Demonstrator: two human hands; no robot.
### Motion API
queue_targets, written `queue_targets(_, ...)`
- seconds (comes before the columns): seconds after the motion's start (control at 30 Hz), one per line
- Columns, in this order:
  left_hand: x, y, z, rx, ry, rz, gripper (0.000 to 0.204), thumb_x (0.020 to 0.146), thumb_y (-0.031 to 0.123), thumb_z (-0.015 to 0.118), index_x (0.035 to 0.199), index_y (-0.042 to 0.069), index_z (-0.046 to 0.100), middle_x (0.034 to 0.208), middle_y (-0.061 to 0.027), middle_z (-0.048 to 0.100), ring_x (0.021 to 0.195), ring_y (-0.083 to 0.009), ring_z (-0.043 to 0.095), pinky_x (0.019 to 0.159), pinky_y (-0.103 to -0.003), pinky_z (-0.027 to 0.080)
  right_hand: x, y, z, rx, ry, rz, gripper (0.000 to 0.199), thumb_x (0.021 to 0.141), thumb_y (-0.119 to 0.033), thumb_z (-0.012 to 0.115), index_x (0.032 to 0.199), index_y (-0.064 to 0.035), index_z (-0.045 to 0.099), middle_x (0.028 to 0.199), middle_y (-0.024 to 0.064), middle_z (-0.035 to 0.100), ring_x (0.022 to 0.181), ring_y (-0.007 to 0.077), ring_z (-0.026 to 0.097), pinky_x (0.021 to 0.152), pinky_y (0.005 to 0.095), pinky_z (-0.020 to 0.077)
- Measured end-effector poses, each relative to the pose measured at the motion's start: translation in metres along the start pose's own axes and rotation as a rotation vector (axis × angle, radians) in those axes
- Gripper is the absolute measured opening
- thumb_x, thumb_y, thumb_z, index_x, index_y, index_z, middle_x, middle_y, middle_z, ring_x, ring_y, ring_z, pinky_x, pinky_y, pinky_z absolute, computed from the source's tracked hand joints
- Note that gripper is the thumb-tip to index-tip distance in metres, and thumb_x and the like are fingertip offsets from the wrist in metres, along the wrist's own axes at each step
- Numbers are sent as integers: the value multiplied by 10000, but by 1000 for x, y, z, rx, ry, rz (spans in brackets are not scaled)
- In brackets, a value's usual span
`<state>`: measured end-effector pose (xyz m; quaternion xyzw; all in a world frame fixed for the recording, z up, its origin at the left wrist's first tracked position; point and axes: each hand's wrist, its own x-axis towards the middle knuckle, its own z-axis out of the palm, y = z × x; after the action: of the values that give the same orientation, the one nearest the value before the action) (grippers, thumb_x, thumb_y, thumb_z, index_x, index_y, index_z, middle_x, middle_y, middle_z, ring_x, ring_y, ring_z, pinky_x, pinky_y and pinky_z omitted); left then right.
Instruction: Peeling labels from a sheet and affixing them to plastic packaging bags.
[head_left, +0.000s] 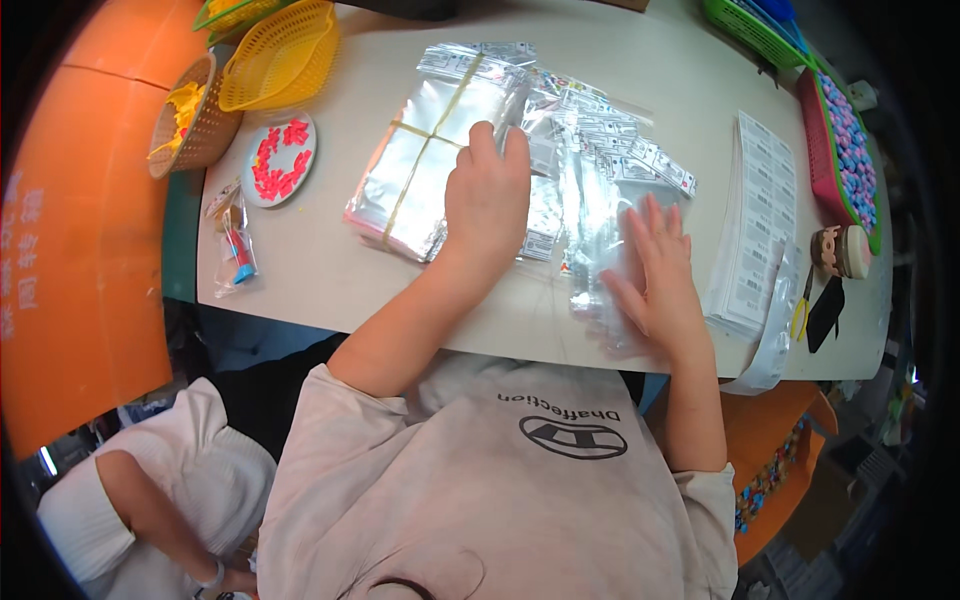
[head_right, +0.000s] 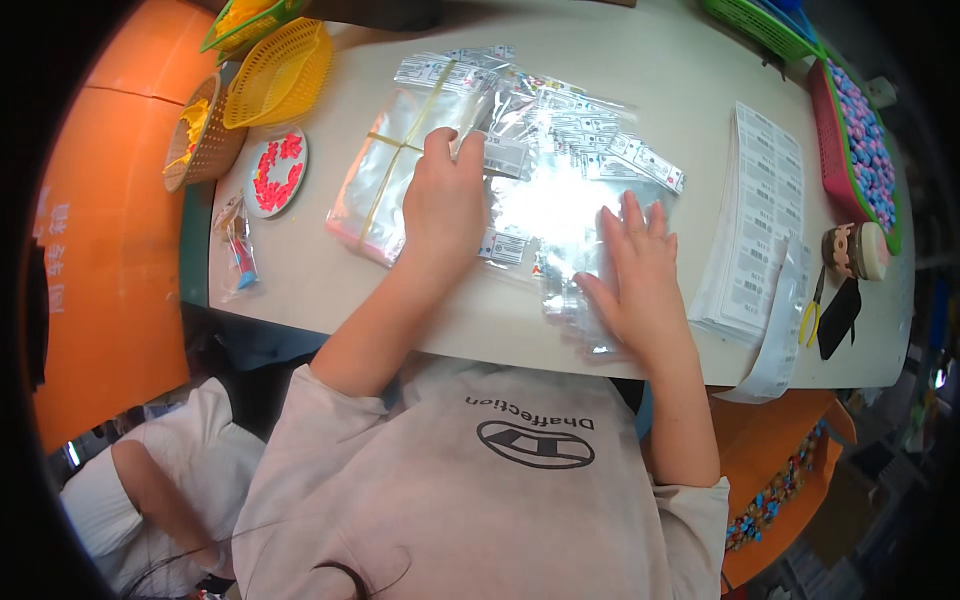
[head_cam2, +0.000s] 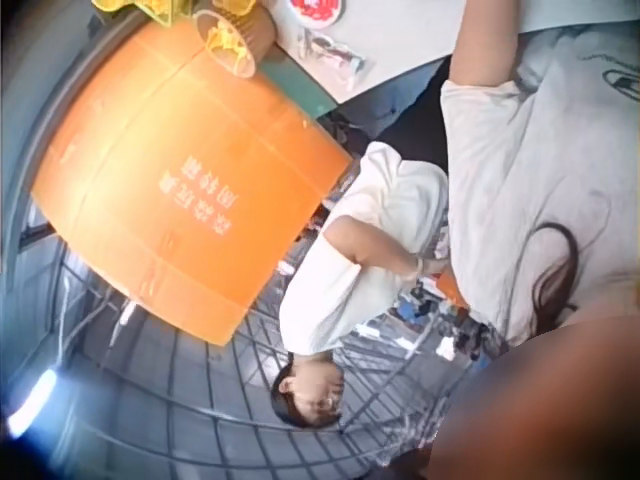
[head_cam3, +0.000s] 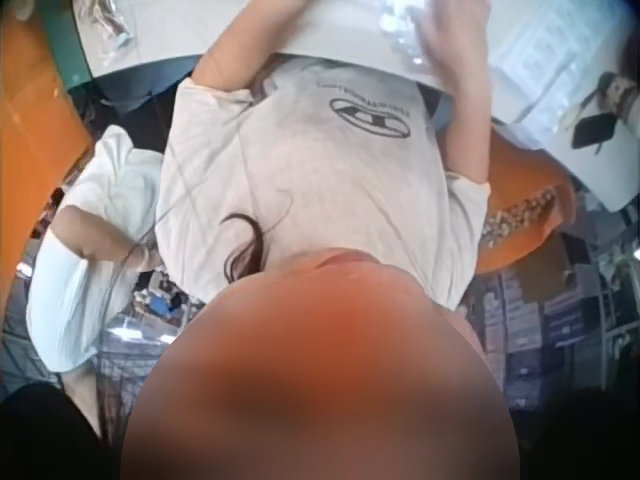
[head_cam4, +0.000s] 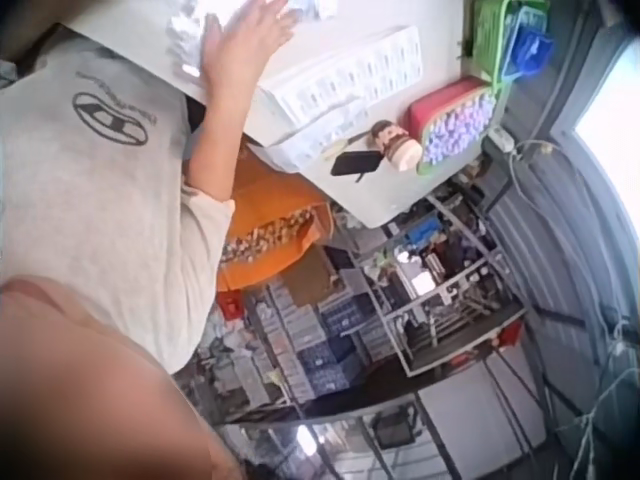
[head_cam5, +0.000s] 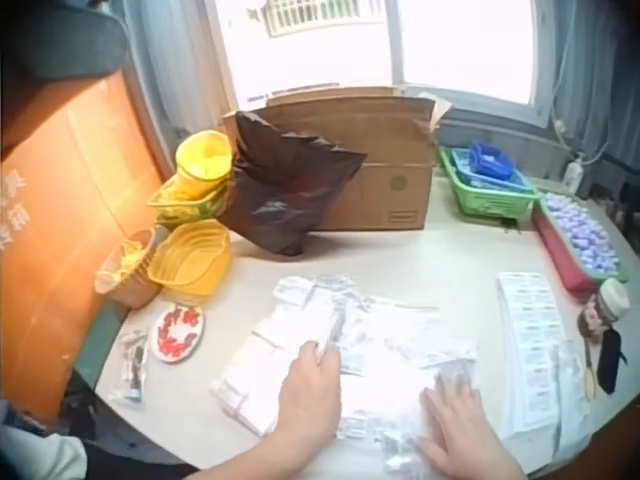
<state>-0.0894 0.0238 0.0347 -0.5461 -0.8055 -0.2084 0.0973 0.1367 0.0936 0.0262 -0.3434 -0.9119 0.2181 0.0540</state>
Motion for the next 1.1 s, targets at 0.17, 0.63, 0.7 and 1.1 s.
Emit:
queue_targets(0.17, -14, 12, 6, -171, 112, 264, 371, 705, -21, 660, 1070, -3, 598, 1177, -250, 545, 1174, -416, 526, 941, -498, 479, -6, 3, -3, -6, -56, -42, 674, 851, -308, 678, 1440, -104, 421, 1575, 143, 260, 1449, 449, 169, 1139, 604, 147)
queue_targets(0.63, -23, 53, -6, -330, -507, 520, 622, 781, 323, 760, 1321, 96, 549, 1431, -202, 436, 1380, -418, 329, 1110, -589, 270, -27, 20, -29, 199, 159, -84, 443, 846, -125, 683, 1270, -46, 585, 1358, 161, 553, 1265, 344, 520, 1037, 374, 429)
queue_targets(0.7, -30, 59, 1, -299, -516, 537, 637, 783, 346, 755, 1328, 93, 544, 1440, -204, 426, 1386, -413, 322, 1115, -590, 260, -38, 32, -41, 250, 284, 43, 395, 847, -115, 684, 1226, -29, 611, 1304, 161, 593, 1221, 327, 560, 1014, 362, 445)
queue_targets(1.1, -22, 80, -10, -346, -535, 351, 564, 818, 324, 737, 1276, 34, 579, 1325, -258, 520, 1269, -417, 472, 1056, -496, 379, -92, 107, -70, -182, 433, 801, 397, 908, -289, 643, 1196, -14, 647, 986, 210, 702, 882, 304, 701, 782, 388, 528)
